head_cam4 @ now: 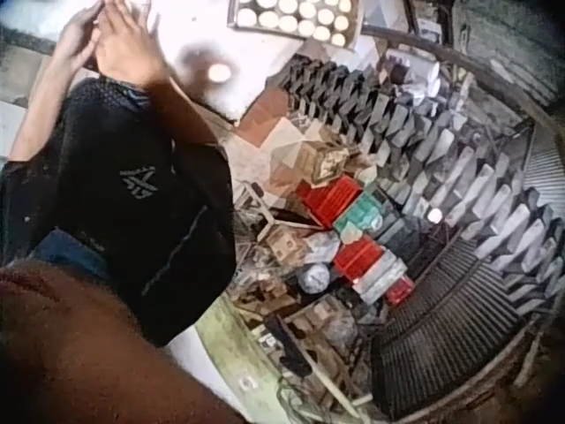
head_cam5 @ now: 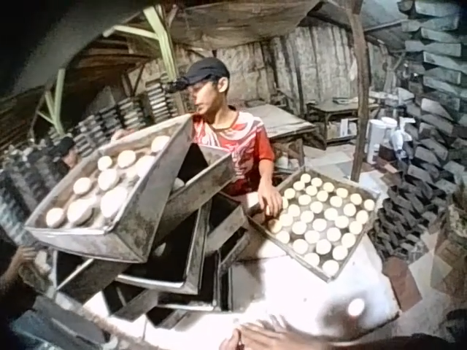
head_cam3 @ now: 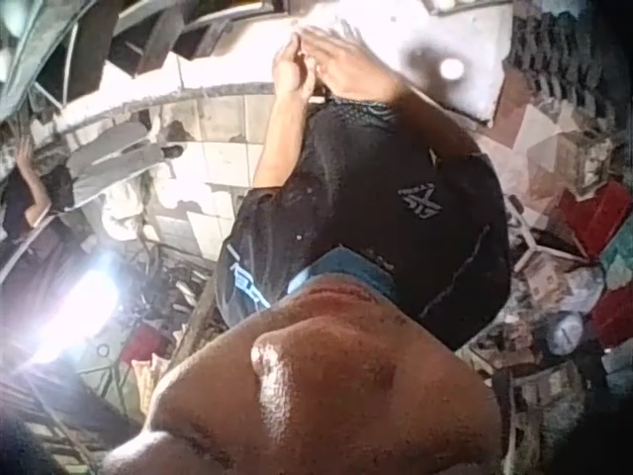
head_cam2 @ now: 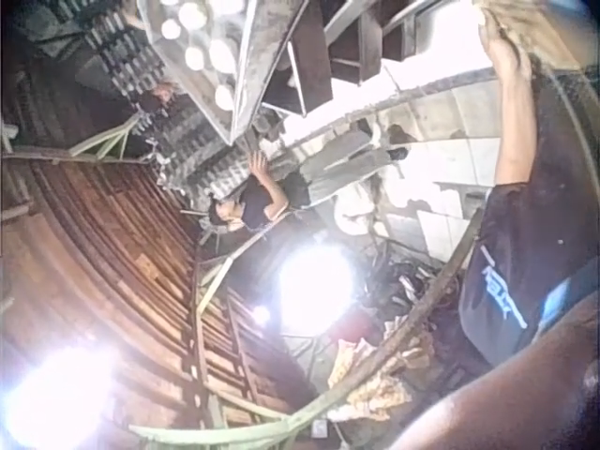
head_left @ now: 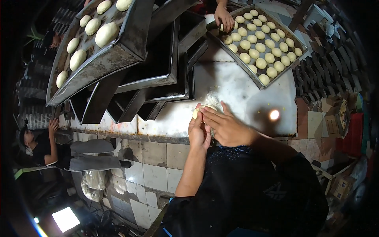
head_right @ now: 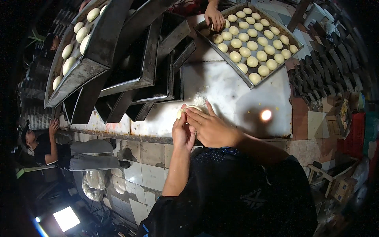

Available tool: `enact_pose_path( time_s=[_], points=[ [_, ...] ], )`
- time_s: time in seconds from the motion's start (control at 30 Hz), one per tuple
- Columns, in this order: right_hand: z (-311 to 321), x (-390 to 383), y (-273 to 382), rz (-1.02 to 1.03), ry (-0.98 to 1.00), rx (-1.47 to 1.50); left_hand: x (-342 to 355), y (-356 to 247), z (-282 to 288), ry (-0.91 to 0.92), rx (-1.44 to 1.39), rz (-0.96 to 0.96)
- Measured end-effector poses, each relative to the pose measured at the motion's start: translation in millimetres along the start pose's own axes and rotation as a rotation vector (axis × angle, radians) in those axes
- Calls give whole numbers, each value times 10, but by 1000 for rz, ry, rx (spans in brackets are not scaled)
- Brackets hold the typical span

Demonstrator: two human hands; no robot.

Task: The person is preparing dough into round shapes and placing them on baking trays.

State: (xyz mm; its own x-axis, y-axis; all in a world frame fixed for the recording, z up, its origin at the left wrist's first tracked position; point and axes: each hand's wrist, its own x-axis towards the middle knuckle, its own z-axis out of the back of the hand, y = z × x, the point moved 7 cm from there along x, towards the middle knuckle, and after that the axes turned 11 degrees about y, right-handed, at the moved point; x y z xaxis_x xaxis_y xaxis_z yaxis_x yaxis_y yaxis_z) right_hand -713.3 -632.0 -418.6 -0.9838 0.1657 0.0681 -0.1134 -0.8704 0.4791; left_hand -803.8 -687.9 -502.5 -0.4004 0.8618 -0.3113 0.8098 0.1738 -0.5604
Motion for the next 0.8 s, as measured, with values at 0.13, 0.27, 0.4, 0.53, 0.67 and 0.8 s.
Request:
enact_pose_path(
  time_s=[0.13,0.27,0.4,0.53,0.67,0.8],
  points=[
    [119,19,-444,-15,-219,899,-84,-168,-127,9,-24,-86],
    [-190,73,-603,-273,-331,1309,-221,-393,-230,82,5,-227],
    [-340,223,-350,-206,-486,1367,-344,-452,-218,85,540,-370],
    [328,336,664,-48,-585,596,-817,-753,-453,150,1074,-726],
    [530,332,1362,196,-847,215,-1413,-1246,-352,144,826,-721],
    [460,362,2091,345,-622,377,-1943,-1638,167,311,502,-760]
  ],
)
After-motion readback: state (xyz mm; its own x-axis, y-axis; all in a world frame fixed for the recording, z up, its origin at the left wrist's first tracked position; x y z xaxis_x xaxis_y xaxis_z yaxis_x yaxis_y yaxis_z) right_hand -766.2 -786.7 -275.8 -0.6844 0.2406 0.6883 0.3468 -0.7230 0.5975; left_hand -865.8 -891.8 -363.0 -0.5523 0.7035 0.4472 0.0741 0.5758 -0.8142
